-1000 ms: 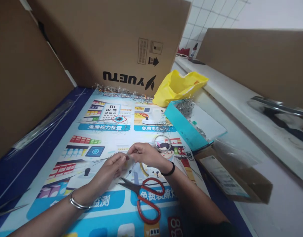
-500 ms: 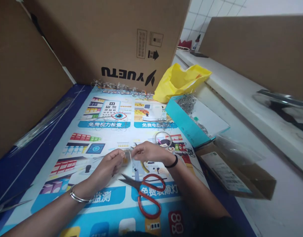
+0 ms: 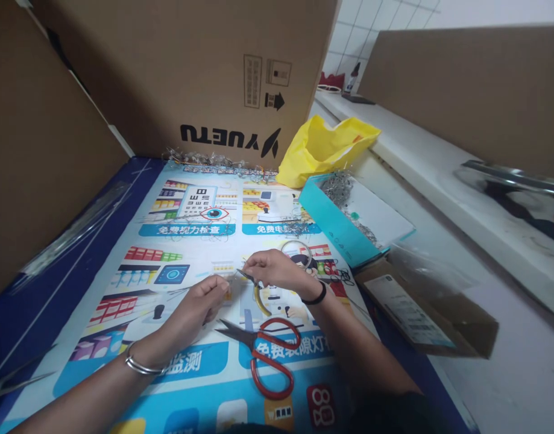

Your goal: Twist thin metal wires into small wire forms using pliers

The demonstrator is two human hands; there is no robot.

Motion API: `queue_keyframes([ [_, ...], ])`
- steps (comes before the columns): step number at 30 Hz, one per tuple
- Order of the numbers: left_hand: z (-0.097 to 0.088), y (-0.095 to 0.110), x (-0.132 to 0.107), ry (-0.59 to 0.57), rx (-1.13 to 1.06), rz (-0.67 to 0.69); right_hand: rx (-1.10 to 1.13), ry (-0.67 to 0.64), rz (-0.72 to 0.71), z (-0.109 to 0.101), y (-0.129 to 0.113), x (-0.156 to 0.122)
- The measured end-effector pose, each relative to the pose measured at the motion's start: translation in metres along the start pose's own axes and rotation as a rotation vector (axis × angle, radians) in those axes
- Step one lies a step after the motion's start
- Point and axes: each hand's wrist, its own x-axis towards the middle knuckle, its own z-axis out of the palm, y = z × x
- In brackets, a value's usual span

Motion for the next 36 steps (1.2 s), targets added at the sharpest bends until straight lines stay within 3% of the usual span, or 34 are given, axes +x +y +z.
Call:
queue_keyframes([
  [10, 0.001, 0.005, 0.0, -0.038, 0.053, -0.004, -0.021, -0.032, 0.011, 0.004, 0.005, 0.002],
  [15, 0.001, 0.003, 0.001, -0.07, 0.098, 0.007, -0.033, -0.164, -0.046, 0.003, 0.006, 0.001],
  [24, -0.001, 0.002, -0.002, -0.127, -0.054, 0.055, 0.065, -0.256, -0.043, 0.026, 0.02, 0.01],
  [30, -0.001, 0.005, -0.003, -0.204, -0.248, 0.006, 0.234, -0.303, 0.02, 0.024, 0.016, 0.007],
  [36, -0.001, 0.004, -0.002, -0.228, -0.192, 0.031, 0.396, -0.288, 0.05, 0.024, 0.007, 0.004],
])
